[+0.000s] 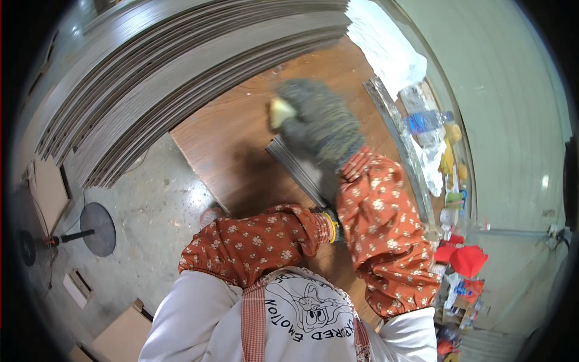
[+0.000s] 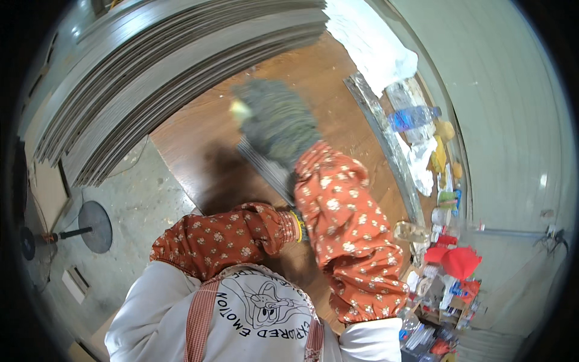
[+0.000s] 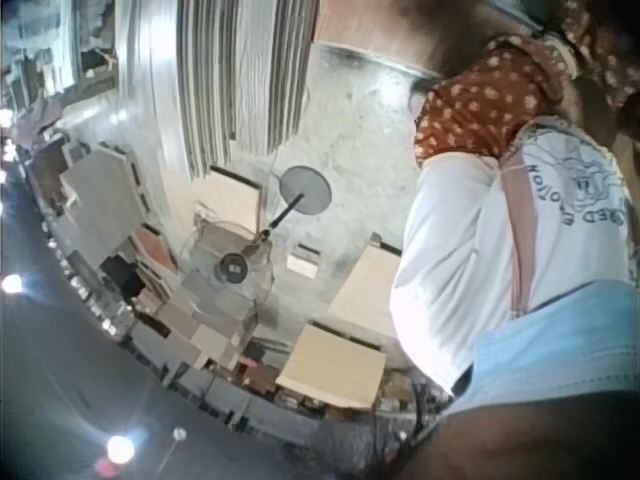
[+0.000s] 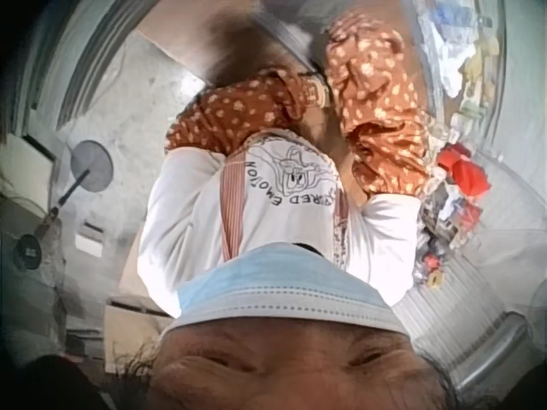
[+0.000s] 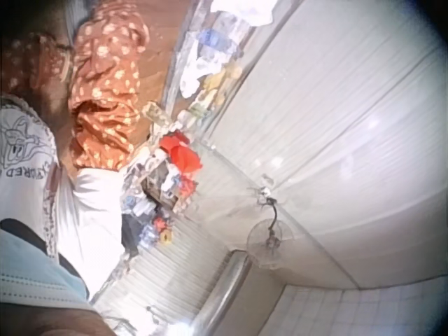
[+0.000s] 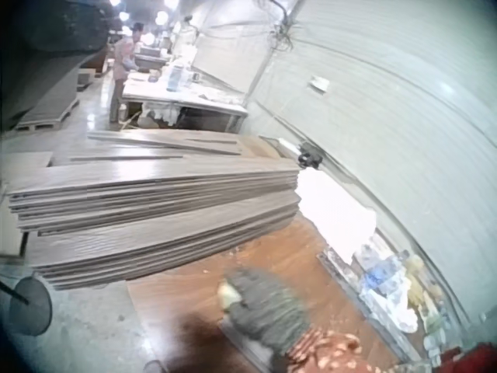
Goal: The person is wiping and polishing wooden planks with a cloth and sponge on a workbench in a furniture factory.
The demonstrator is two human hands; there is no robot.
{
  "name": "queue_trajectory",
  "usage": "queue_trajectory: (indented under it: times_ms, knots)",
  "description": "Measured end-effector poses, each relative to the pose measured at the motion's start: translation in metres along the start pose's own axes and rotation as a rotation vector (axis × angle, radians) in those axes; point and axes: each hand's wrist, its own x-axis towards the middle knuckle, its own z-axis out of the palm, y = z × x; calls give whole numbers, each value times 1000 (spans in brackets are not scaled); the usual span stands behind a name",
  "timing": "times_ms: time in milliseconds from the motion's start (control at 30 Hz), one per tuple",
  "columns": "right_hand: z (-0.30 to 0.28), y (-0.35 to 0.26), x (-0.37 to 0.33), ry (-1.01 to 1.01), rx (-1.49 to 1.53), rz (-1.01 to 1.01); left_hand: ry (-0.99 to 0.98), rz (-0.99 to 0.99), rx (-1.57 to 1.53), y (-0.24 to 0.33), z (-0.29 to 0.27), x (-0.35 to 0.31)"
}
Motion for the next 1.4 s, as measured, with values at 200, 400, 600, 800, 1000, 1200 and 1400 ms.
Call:
queue_trajectory:
  times_ms: [200, 400, 600, 800, 1000, 1200, 1400]
  knots:
    - [-8, 12, -29, 95, -16, 255, -206, -216, 198, 34, -72, -15]
    - [-44, 63, -205, 604, 217, 767, -62, 268, 986, -25, -122, -3]
    - [-36, 19, -448, 1282, 253, 1405, -244, 339, 1005, 38, -273, 40]
    - [5, -42, -536, 1386, -24, 1632, -369, 553, 797, 66, -158, 52]
    - [20, -38, -453, 945, -303, 1194, -638, 676, 661, 73, -19, 14]
    - [10, -36, -514, 835, -320, 1316, -684, 605, 824, 78, -5, 6]
    - [-18, 6, -641, 728, -380, 1823, -608, 648, 872, 79, 4, 10]
